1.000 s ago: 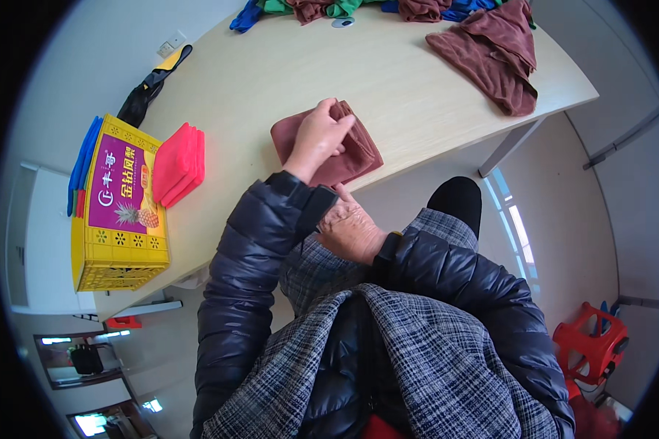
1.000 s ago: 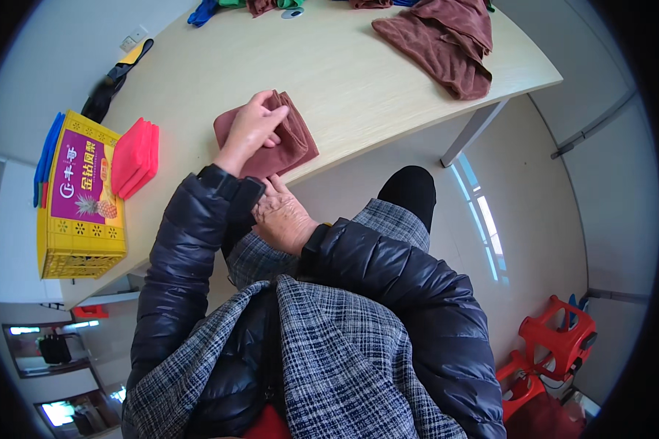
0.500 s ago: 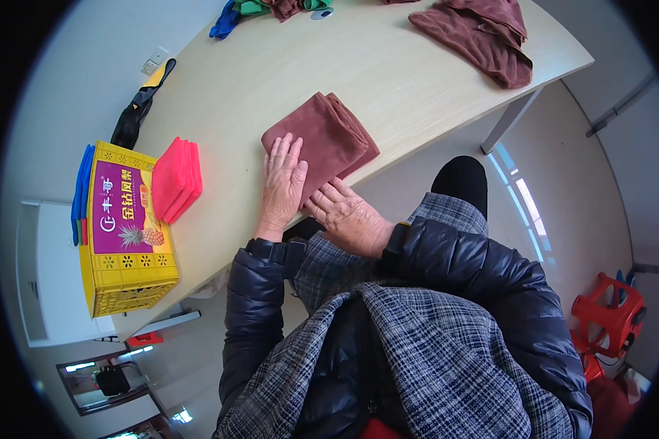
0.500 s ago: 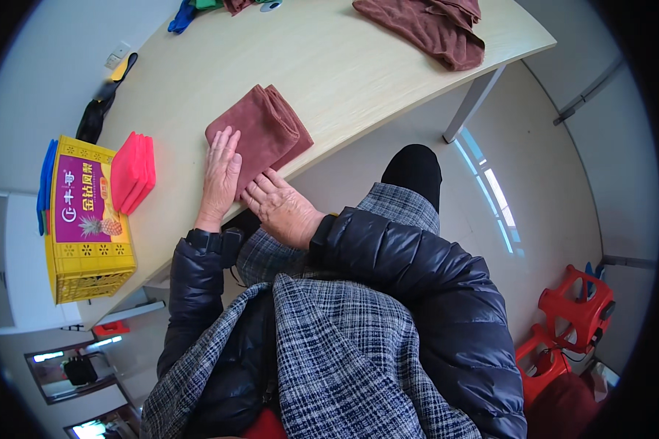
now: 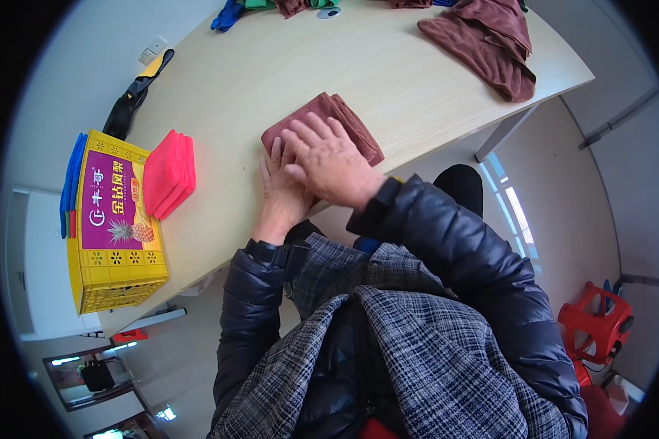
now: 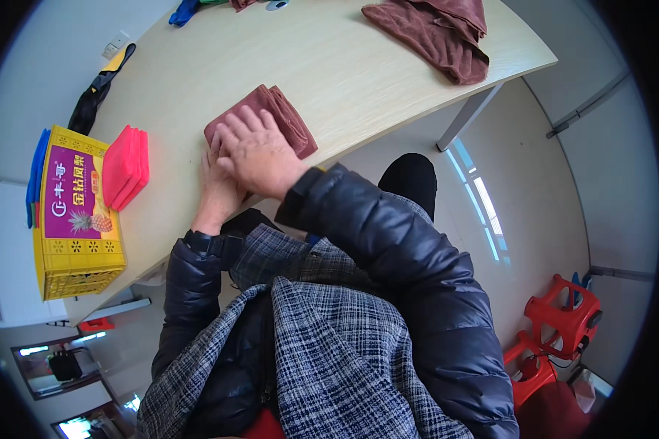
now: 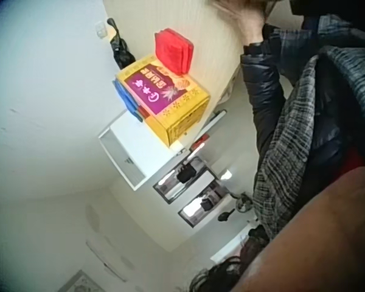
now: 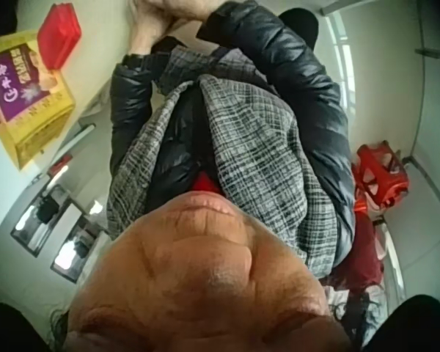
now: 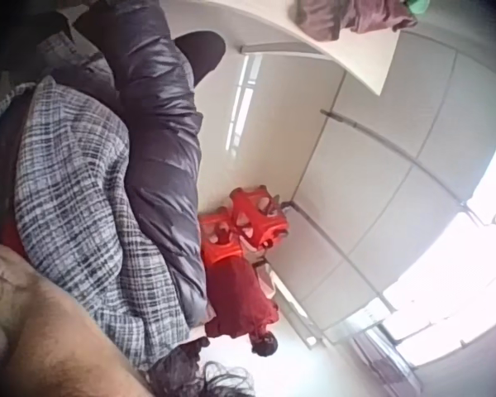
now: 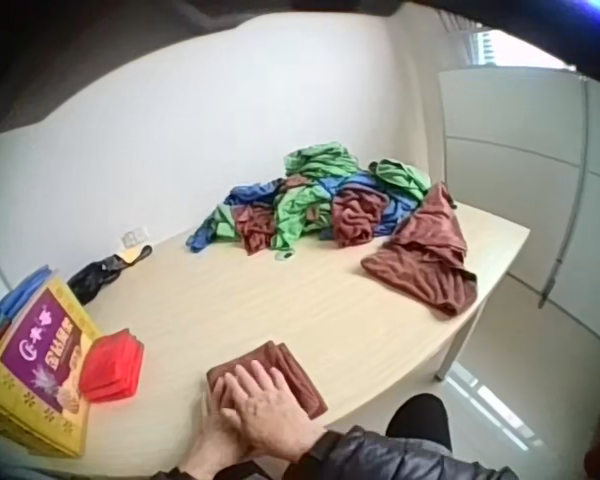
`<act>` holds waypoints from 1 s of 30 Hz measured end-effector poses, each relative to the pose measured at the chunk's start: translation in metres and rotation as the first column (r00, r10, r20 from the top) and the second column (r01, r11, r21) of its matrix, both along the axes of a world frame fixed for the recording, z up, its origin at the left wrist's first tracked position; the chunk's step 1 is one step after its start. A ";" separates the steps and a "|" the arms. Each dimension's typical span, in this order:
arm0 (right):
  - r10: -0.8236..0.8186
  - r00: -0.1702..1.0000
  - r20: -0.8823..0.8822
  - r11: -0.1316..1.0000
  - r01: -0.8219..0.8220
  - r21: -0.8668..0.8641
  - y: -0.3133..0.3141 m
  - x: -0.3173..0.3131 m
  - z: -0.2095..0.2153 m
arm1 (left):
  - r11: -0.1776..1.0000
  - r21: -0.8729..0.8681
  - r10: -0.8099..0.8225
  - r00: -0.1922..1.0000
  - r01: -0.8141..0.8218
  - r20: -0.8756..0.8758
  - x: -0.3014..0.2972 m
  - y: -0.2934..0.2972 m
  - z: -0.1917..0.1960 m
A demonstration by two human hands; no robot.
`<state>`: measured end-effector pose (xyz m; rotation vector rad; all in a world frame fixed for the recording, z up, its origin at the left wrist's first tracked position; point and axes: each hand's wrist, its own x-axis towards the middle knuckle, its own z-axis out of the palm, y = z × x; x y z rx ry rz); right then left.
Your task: Folding various pieces of colored fabric or clothing items on a table.
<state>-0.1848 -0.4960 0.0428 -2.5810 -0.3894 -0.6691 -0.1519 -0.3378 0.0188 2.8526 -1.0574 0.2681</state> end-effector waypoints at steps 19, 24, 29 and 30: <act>-0.270 0.954 -0.127 0.938 0.231 -0.259 -0.047 0.022 -0.028 | 0.987 -0.130 0.086 0.992 -0.097 -0.087 -0.003 0.020 0.005; -0.062 0.997 -0.051 0.972 0.048 -0.232 -0.030 0.028 -0.018 | 0.980 -0.163 0.106 0.993 -0.112 -0.043 0.029 0.014 0.011; -0.101 0.991 -0.092 0.972 0.079 -0.221 -0.028 0.043 -0.042 | 0.985 -0.122 0.102 0.983 -0.121 -0.155 0.053 0.004 -0.008; -0.104 0.990 -0.091 0.972 0.082 -0.218 -0.030 0.044 -0.042 | 0.984 -0.137 0.090 0.985 -0.111 -0.147 0.053 0.002 -0.008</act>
